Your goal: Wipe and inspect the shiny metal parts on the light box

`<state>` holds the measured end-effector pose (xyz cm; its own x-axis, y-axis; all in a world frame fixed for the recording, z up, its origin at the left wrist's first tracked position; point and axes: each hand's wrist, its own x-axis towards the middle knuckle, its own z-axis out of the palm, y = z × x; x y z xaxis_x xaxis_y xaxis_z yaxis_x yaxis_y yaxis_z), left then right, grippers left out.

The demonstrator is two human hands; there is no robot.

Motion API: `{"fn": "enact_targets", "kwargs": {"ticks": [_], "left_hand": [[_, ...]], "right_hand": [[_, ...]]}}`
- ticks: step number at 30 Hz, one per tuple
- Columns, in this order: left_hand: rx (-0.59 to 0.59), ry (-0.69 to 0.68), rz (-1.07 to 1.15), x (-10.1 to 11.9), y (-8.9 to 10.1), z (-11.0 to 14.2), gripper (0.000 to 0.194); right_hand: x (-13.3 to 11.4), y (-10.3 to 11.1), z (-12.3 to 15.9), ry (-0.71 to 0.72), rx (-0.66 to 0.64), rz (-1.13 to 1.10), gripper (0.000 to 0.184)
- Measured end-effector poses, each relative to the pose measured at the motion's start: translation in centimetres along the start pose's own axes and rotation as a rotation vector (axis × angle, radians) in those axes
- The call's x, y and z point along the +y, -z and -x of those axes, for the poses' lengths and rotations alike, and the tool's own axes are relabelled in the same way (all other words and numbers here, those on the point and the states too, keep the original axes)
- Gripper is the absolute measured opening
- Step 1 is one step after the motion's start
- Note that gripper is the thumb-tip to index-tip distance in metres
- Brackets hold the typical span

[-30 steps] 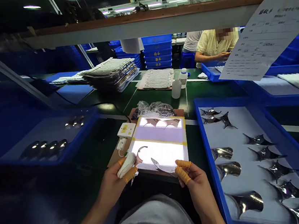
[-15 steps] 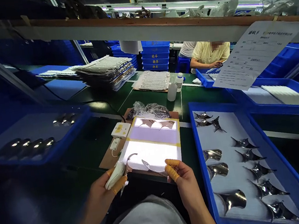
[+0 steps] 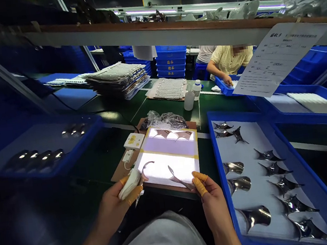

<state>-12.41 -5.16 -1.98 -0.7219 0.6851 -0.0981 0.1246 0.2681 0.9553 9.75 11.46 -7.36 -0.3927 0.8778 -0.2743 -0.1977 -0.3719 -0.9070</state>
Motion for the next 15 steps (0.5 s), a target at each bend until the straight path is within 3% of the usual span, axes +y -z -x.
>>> {"fn": "enact_targets", "kwargs": {"ticks": [8, 15], "left_hand": [[-0.047, 0.069, 0.032, -0.3, -0.9, 0.9, 0.044], [-0.189, 0.000, 0.029, 1.7, -2.4, 0.2, 0.030]], "right_hand": [[0.2, -0.3, 0.5, -0.016, -0.032, 0.038, 0.039], [1.4, 3.4, 1.0, -0.051, 0.090, 0.176, 0.056]]}}
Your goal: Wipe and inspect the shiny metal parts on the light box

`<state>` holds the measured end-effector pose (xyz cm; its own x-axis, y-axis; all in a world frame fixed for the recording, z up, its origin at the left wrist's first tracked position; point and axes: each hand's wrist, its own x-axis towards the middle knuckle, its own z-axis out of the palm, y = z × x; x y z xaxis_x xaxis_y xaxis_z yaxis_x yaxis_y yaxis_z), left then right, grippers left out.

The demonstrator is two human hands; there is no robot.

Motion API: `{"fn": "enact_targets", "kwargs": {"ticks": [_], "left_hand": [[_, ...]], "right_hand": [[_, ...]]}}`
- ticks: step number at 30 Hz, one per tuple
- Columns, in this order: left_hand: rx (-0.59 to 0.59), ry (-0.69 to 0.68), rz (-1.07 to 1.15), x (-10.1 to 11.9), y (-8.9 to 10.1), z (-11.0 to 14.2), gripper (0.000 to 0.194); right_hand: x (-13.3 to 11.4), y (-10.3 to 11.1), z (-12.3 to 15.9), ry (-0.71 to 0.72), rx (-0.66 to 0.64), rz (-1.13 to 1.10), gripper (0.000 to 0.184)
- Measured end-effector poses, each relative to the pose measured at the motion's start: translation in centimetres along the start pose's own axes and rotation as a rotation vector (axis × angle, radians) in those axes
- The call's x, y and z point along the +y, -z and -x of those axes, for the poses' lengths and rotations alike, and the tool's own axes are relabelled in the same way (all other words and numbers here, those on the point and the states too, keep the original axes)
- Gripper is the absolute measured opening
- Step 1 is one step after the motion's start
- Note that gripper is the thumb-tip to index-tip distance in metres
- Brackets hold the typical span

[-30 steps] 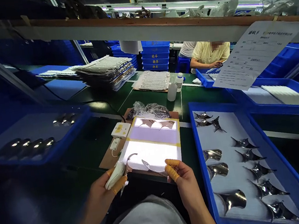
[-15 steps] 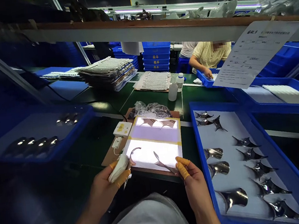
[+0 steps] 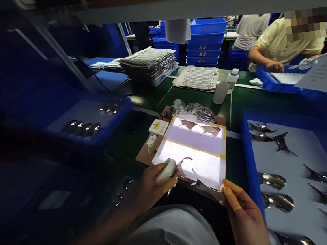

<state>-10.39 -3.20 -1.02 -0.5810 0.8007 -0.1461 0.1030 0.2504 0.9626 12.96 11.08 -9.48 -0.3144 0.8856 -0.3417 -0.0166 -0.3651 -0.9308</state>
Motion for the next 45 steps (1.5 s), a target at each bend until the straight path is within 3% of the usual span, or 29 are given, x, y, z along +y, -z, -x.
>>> {"fn": "enact_targets", "kwargs": {"ticks": [4, 8, 12, 17, 21, 27, 31, 35, 38, 42, 45], "left_hand": [[-0.048, -0.166, 0.020, -1.1, -0.6, -0.9, 0.031], [-0.091, -0.275, 0.106, -2.5, -0.6, -1.2, 0.024], [-0.076, -0.257, 0.172, -3.7, 0.1, -1.1, 0.017], [-0.038, -0.270, 0.201, -4.6, 1.4, -0.7, 0.024], [0.061, -0.168, 0.180, -5.1, 3.2, -0.5, 0.026], [0.175, -0.113, 0.015, -5.5, 6.0, -3.3, 0.049], [0.196, -0.218, -0.150, -4.0, 6.1, -6.1, 0.050], [0.090, -0.481, -0.433, -3.2, 4.8, -10.1, 0.037], [-0.089, -0.570, -0.592, -4.2, 3.3, -12.8, 0.033], [-0.252, -0.637, -0.719, -5.8, 1.6, -14.8, 0.036], [-0.210, -0.697, -0.696, -5.7, 1.3, -15.2, 0.033]], "right_hand": [[-0.1, 1.1, -0.9, -0.014, -0.040, 0.124, 0.065], [-0.7, 0.3, -0.8, 0.015, -0.037, 0.119, 0.067], [-1.4, -1.0, -0.9, -0.032, -0.069, 0.177, 0.067], [-2.4, -3.6, -2.3, -0.045, -0.103, 0.183, 0.059], [-3.1, -6.5, -3.8, -0.129, -0.174, 0.111, 0.050], [-3.3, -9.3, -7.5, -0.094, -0.198, 0.079, 0.049], [-3.1, -9.5, -9.2, -0.009, -0.189, 0.255, 0.047], [-3.3, -8.8, -9.1, 0.046, -0.109, 0.521, 0.049], [-3.3, -8.4, -7.9, 0.089, -0.046, 0.618, 0.051], [-2.6, -8.8, -6.3, 0.040, -0.167, 0.508, 0.057], [-2.2, -9.4, -5.8, -0.001, -0.212, 0.408, 0.057]]}}
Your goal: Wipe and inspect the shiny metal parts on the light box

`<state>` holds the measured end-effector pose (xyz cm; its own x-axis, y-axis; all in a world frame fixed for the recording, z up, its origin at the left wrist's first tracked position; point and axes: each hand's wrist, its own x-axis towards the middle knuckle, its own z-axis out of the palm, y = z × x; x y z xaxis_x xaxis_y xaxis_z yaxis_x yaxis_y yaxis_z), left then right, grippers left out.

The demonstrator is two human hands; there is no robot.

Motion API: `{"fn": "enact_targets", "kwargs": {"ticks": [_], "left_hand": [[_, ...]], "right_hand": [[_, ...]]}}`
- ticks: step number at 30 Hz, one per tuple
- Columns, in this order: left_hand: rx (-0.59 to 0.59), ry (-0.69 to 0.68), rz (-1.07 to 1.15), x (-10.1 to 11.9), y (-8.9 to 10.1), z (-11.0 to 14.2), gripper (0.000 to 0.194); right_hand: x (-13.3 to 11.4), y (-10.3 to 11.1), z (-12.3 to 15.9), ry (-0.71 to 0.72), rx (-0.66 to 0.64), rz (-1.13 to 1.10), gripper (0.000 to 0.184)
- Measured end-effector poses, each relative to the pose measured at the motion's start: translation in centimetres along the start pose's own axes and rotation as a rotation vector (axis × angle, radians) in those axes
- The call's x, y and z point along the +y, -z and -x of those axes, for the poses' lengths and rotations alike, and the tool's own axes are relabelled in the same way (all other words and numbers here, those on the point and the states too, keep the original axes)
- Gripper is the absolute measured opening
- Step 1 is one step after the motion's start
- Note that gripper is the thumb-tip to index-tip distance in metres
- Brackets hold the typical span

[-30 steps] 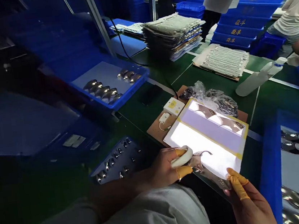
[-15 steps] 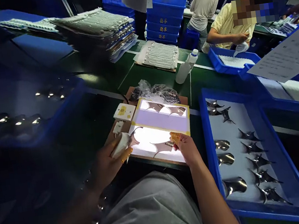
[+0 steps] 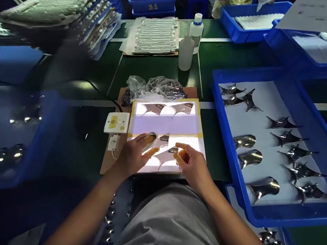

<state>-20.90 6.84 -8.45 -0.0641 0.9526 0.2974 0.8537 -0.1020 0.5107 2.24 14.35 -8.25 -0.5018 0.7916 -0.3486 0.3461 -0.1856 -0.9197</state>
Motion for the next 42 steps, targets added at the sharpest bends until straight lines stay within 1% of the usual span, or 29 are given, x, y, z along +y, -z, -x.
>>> {"fn": "enact_targets", "kwargs": {"ticks": [3, 5, 7, 9, 12, 15, 17, 19, 21, 23, 25, 27, 29, 31, 33, 35, 36, 37, 38, 40, 42], "left_hand": [[0.135, 0.056, -0.001, 0.7, 1.0, 0.2, 0.027], [0.205, 0.144, 0.016, 1.2, 1.6, 0.9, 0.027], [0.254, 0.228, 0.049, 1.5, 1.9, 1.8, 0.029], [0.294, 0.272, 0.060, 1.6, 1.7, 2.8, 0.032], [0.332, 0.291, 0.042, 1.5, 1.0, 3.9, 0.036], [0.372, 0.319, 0.049, 1.5, 0.5, 4.5, 0.036], [0.396, 0.340, 0.078, 1.8, 0.4, 4.8, 0.035], [0.400, 0.359, 0.125, 2.3, 0.6, 5.1, 0.032], [0.403, 0.383, 0.178, 2.8, 0.9, 5.5, 0.031], [0.420, 0.405, 0.215, 3.4, 1.3, 5.9, 0.034], [0.439, 0.410, 0.235, 3.8, 1.8, 6.5, 0.038], [0.451, 0.429, 0.242, 4.1, 2.2, 7.4, 0.037], [0.458, 0.492, 0.244, 4.3, 2.5, 8.5, 0.035], [0.466, 0.564, 0.259, 4.4, 2.8, 9.5, 0.036], [0.480, 0.588, 0.293, 4.6, 3.0, 10.3, 0.039], [0.482, 0.586, 0.342, 4.9, 3.3, 10.8, 0.039], [0.472, 0.584, 0.365, 5.1, 3.4, 10.9, 0.039], [0.454, 0.579, 0.385, 5.3, 3.6, 11.0, 0.039], [0.441, 0.572, 0.399, 5.5, 3.8, 11.0, 0.039], [0.416, 0.539, 0.412, 5.9, 4.0, 10.7, 0.038], [0.382, 0.456, 0.410, 6.2, 4.1, 9.9, 0.035]], "right_hand": [[0.2, -0.3, 0.0, -0.022, -0.017, -0.134, 0.056], [0.3, -0.5, -0.1, -0.035, -0.027, -0.198, 0.056], [0.4, -0.7, -0.1, -0.035, -0.040, -0.230, 0.056], [0.3, -1.1, -0.2, -0.026, -0.052, -0.254, 0.055], [0.2, -1.9, -0.5, -0.016, -0.047, -0.277, 0.056], [0.3, -2.1, -0.7, 0.007, -0.048, -0.237, 0.055], [0.5, -1.7, -0.5, 0.045, -0.054, -0.149, 0.053], [0.6, -1.4, -0.1, 0.117, -0.028, 0.018, 0.050], [0.6, -1.2, 0.2, 0.233, 0.051, 0.257, 0.049], [0.6, -1.5, 0.3, 0.379, 0.134, 0.490, 0.054], [0.6, -2.1, 0.0, 0.523, 0.157, 0.646, 0.057], [0.8, -2.8, -0.4, 0.640, 0.137, 0.736, 0.050], [1.1, -3.2, -0.9, 0.722, 0.126, 0.797, 0.040], [1.3, -3.2, -0.9, 0.775, 0.125, 0.840, 0.036], [1.2, -2.6, -0.4, 0.805, 0.097, 0.871, 0.036], [0.7, -1.5, 0.7, 0.796, 0.058, 0.884, 0.035], [0.3, -0.8, 1.5, 0.770, 0.039, 0.866, 0.035], [-0.2, -0.2, 2.2, 0.722, 0.019, 0.817, 0.034], [-0.6, 0.4, 3.0, 0.645, -0.007, 0.722, 0.034], [-1.7, 1.3, 4.1, 0.416, -0.074, 0.389, 0.035], [-2.5, 1.7, 4.5, 0.150, -0.149, -0.038, 0.044]]}}
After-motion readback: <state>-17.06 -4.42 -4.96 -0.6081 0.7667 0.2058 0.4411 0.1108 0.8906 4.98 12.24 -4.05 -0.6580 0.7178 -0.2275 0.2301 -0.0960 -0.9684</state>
